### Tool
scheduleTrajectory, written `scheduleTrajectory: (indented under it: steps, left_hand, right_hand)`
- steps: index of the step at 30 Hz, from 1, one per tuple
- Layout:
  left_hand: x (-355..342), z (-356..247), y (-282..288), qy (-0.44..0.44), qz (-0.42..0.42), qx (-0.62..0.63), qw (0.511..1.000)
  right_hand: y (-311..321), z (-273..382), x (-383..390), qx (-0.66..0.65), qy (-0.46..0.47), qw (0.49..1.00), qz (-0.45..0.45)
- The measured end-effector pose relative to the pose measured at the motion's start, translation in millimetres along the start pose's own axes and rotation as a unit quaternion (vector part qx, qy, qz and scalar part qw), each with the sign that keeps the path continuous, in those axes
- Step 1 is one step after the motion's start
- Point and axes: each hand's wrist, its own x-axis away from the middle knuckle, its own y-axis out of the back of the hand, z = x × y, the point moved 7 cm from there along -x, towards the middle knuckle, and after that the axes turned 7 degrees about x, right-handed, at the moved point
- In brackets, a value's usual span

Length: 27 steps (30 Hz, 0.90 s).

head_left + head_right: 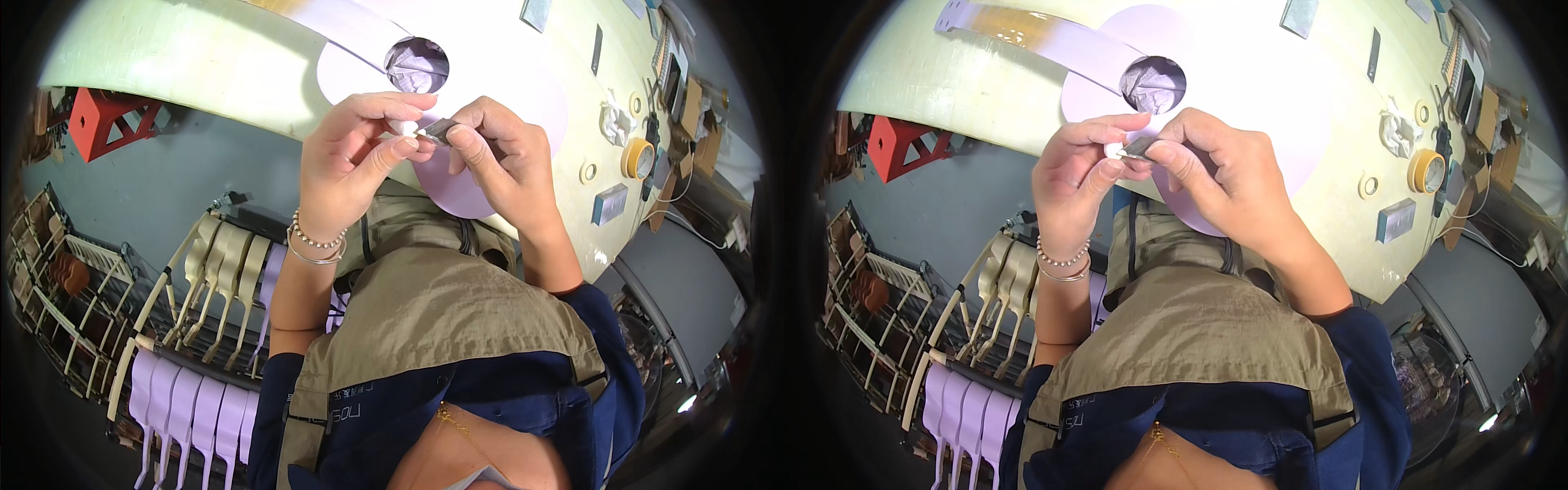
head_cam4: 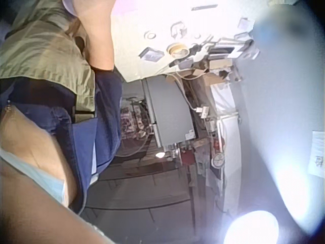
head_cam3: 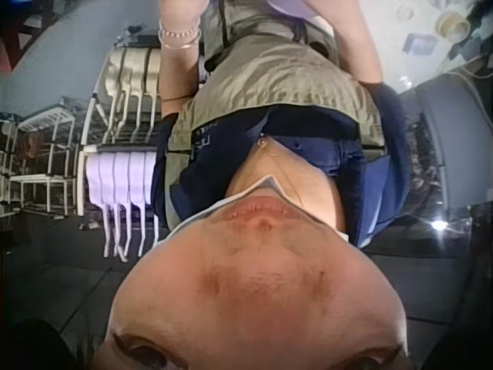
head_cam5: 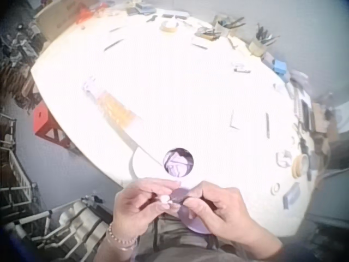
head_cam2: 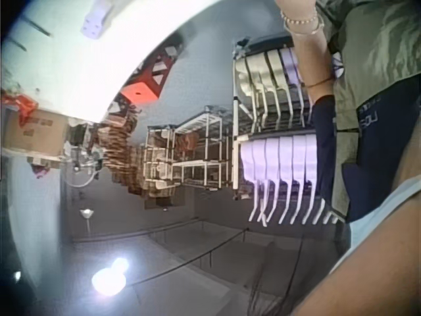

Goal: The person repeatedly picks up light purple guitar bodies from a rack, scrapes the surface with a small metal tool, and wipes them with a cloth. The person handles each guitar one at a time, rotating it to access different sides before returning it to the rack.

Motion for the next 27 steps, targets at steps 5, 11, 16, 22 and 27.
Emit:
scheduleTrajectory:
  steps: [5, 11, 16, 22, 27]
  left_hand:
    - [1.1, -0.3, -5.7, -0.008, -0.007, -0.017, 1.0]
    - [2.7, 2.5, -10.1, -0.031, 0.003, -0.018, 0.999]
    - [0.8, 10.1, -11.9, -0.022, 0.004, -0.002, 1.0]
    - [-3.1, 15.7, -11.9, 0.005, -0.014, 0.036, 0.999]
    - [-24.8, -11.9, 17.1, -0.142, -0.063, -0.13, 0.979]
  right_hand:
    - [0.0, -2.8, -0.6, 0.024, 0.015, 0.999, -0.025]
    - [-2.0, -3.9, 0.7, 0.041, 0.033, 0.998, -0.044]
    - [-2.8, -11.6, -1.0, -0.021, 0.013, 1.0, -0.011]
    - [-8.2, -23.8, -7.8, -0.23, -0.023, 0.969, 0.087]
    - [40.2, -37.8, -34.6, -0.121, 0.0, 0.992, -0.026]
